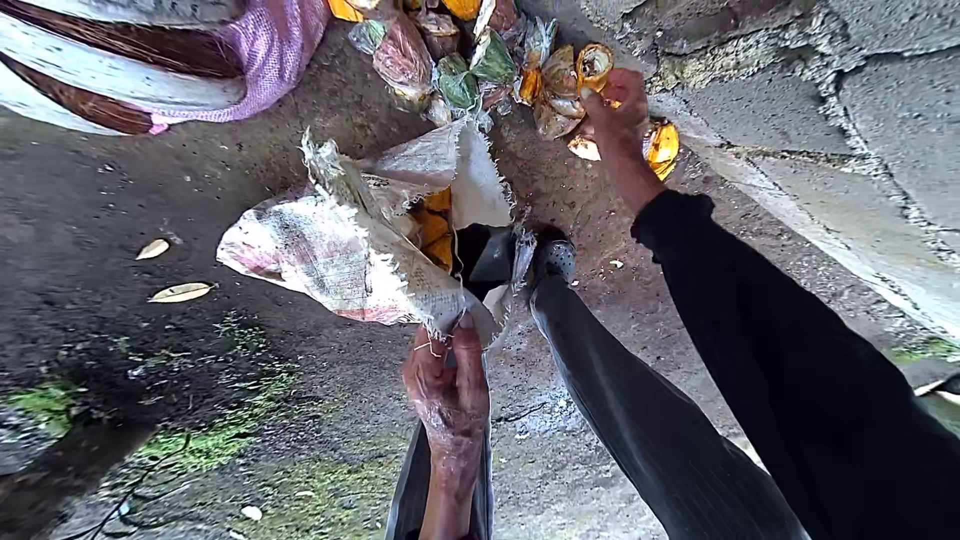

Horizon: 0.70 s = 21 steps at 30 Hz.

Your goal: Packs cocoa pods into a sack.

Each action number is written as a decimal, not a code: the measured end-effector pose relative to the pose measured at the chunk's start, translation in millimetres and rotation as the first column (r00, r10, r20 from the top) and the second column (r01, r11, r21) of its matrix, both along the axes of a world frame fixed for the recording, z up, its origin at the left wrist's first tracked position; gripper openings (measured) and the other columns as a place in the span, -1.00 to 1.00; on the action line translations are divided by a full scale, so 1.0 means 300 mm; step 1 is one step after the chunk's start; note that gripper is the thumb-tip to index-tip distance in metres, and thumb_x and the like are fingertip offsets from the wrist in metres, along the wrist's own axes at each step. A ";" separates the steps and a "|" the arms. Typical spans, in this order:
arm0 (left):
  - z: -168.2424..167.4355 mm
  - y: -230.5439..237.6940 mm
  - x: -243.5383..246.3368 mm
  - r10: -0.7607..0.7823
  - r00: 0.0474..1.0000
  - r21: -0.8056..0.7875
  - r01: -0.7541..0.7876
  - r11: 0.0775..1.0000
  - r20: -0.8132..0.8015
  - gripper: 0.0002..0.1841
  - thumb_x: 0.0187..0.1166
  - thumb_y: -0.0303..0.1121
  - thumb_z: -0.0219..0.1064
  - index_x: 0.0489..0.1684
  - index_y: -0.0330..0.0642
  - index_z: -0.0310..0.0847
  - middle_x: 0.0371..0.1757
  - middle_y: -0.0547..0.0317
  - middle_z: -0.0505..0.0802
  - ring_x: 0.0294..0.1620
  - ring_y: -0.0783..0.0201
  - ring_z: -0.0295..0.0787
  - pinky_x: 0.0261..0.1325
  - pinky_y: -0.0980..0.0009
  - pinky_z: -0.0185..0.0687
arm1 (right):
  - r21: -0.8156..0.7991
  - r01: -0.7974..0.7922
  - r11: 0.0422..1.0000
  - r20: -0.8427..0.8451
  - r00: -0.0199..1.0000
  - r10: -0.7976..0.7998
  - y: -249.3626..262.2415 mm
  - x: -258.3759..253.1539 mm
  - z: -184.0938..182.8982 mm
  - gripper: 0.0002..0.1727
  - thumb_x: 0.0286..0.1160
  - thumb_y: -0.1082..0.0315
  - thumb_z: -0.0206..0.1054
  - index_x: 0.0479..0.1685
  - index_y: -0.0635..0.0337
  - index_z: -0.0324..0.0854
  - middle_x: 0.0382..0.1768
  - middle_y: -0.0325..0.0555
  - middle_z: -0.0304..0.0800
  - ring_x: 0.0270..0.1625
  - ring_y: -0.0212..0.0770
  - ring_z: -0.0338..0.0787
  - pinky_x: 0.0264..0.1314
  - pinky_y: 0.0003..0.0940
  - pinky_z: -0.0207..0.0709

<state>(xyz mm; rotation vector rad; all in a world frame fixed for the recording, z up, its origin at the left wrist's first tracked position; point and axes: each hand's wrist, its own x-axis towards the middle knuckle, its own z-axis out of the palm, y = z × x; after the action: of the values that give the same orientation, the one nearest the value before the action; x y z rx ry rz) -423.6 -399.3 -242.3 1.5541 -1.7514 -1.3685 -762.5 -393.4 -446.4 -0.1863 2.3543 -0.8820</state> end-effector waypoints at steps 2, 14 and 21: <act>0.001 -0.001 0.000 -0.010 1.000 -0.001 0.010 1.000 0.019 -0.81 0.66 -0.42 0.24 -0.20 -0.38 0.71 -0.29 0.25 0.86 -0.25 0.51 0.84 -0.16 0.52 0.84 | 0.147 0.004 0.989 -0.090 0.996 0.009 -0.054 -0.024 -0.028 -0.13 0.27 -0.05 0.60 0.65 -0.04 0.38 0.43 0.17 0.55 0.33 0.07 0.71 0.20 -0.02 0.72; 0.000 -0.011 -0.005 -0.009 1.000 0.053 0.010 0.999 -0.006 -0.83 0.63 -0.48 0.24 -0.25 -0.40 0.72 -0.37 0.22 0.84 -0.38 0.49 0.79 -0.28 0.54 0.79 | 0.537 -0.229 0.812 0.008 0.964 0.266 -0.255 -0.032 -0.095 -0.06 0.19 -0.10 0.57 0.74 -0.38 0.29 0.70 0.39 0.23 0.52 0.34 0.53 0.34 0.23 0.51; 0.005 -0.022 -0.010 0.006 1.000 0.071 -0.007 0.997 0.009 -0.85 0.59 -0.49 0.25 -0.26 -0.40 0.71 -0.38 0.24 0.84 -0.36 0.52 0.80 -0.25 0.56 0.79 | 0.585 -0.149 0.798 -0.050 0.975 0.218 -0.275 -0.011 -0.105 -0.13 0.21 -0.14 0.55 0.69 -0.48 0.36 0.77 0.34 0.10 0.48 0.24 0.60 0.31 0.10 0.58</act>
<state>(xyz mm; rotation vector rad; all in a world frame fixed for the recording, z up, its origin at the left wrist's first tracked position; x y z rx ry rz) -426.5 -405.7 -240.9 1.6041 -1.7189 -1.4370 -765.6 -475.8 -478.0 -0.2119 2.5413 -0.0324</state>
